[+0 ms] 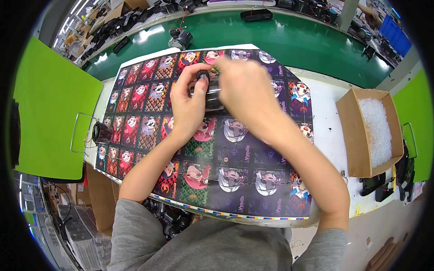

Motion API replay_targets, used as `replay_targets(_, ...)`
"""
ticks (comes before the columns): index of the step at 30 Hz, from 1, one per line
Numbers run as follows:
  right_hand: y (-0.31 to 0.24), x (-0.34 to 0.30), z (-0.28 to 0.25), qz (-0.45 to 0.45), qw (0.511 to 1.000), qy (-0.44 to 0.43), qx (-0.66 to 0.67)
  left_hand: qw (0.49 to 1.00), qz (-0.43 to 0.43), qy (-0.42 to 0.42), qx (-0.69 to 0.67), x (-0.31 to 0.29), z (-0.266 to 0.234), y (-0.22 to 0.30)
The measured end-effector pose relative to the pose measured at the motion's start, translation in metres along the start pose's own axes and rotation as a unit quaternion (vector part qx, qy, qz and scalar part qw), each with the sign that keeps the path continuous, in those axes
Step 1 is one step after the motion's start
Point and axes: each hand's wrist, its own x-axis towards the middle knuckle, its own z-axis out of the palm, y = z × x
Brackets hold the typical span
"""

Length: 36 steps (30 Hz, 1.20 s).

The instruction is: The person assembles small electronic components by inserting circuit boards and wiring into housings, then secures them with a screwdriver.

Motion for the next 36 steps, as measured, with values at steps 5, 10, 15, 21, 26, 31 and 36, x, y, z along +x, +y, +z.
replay_targets(5,-0.001,0.028,-0.044,0.038,0.993,0.012,0.108,0.999,-0.003,-0.045,-0.022,0.001,0.002,0.001)
replay_targets(10,0.005,0.015,-0.033,-0.026,0.987,-0.099,0.125,0.992,-0.062,-0.067,-0.089,0.003,0.0,-0.007)
replay_targets(15,-0.003,0.01,-0.026,-0.028,0.984,-0.153,0.093,0.982,-0.091,-0.061,-0.153,0.003,0.001,-0.002)
replay_targets(21,-0.001,0.009,-0.02,-0.039,0.988,-0.142,0.05,0.992,-0.077,-0.067,-0.079,0.003,-0.001,-0.008)
replay_targets(26,0.002,0.007,-0.015,-0.077,0.991,-0.093,0.051,0.992,-0.095,-0.042,-0.071,0.0,0.002,-0.001)
replay_targets(31,-0.007,0.01,-0.024,-0.015,0.986,-0.151,0.065,0.993,-0.074,-0.058,-0.069,0.002,-0.001,-0.002)
replay_targets(36,0.0,0.006,-0.017,-0.073,0.989,-0.123,0.023,0.993,-0.066,-0.057,-0.074,0.001,0.001,-0.005)
